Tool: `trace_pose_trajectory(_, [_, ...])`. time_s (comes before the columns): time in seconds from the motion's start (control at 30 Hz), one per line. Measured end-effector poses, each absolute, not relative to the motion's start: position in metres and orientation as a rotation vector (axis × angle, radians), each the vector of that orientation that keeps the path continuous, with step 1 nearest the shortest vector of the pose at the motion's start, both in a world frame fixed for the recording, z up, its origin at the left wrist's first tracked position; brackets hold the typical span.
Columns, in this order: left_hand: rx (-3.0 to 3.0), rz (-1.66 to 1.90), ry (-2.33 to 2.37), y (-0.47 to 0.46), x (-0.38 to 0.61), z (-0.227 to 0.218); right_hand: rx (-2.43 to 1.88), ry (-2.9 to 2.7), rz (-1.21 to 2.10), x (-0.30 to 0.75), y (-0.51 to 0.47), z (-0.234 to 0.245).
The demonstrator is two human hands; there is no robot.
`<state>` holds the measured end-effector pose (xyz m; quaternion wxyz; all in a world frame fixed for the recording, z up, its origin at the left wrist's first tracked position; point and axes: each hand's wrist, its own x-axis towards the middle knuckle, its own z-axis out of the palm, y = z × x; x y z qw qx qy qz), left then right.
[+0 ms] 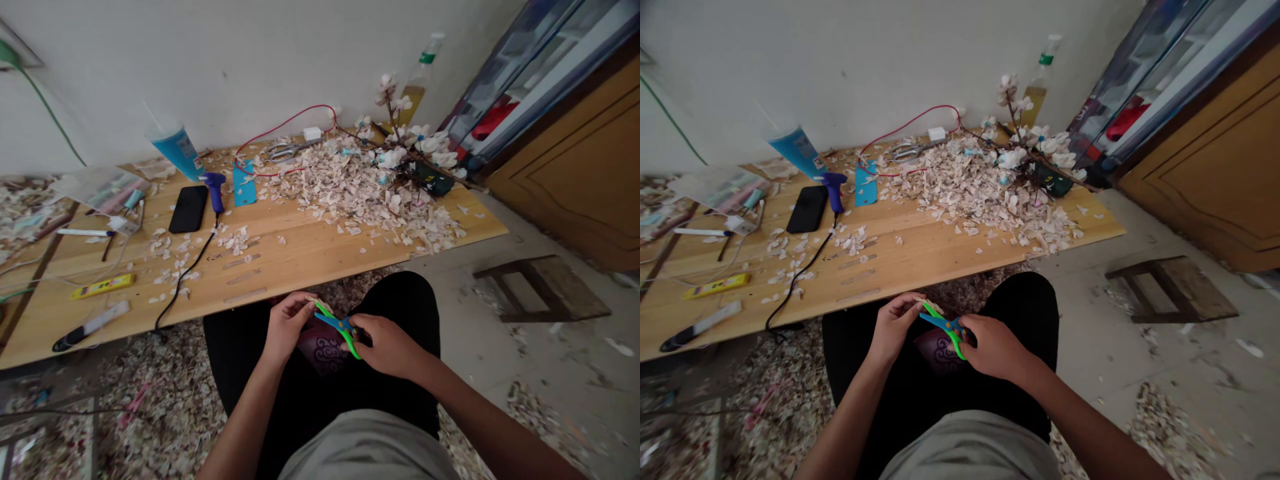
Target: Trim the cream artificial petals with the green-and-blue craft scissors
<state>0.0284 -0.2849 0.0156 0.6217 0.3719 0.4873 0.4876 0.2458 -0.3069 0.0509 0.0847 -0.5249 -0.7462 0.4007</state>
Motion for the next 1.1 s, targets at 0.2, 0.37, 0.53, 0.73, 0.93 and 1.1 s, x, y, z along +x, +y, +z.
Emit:
trace_pose_trajectory(0.2, [0.706, 1.082, 1.092, -0.288, 0.037, 0.014, -1.505, -2.043, 1.428, 0.240, -0.313, 0.053])
trace_pose_trajectory(0.37, [0.425, 1.202, 1.033, -0.290, 0.038, 0.018, -1.496, -1.906, 1.696, 0.253, -0.326, 0.052])
trace_pose_trajectory(0.53, [0.405, 1.202, 0.998, -0.290, 0.040, 0.023, -1.214, -1.549, 2.219, 0.258, -0.328, 0.047])
trace_pose_trajectory(0.73, [0.434, 1.195, 0.996, -0.290, 0.045, 0.021, -1.129, -1.350, 2.342, 0.256, -0.320, 0.037])
trace_pose_trajectory(0.93, [0.389, 1.237, 1.000, -0.285, 0.042, 0.013, -1.083, -1.165, 2.403, 0.259, -0.318, 0.031])
trace_pose_trajectory(1.1, [0.418, 1.273, 0.977, -0.284, 0.042, 0.010, -1.073, -1.175, 2.442, 0.256, -0.312, 0.032])
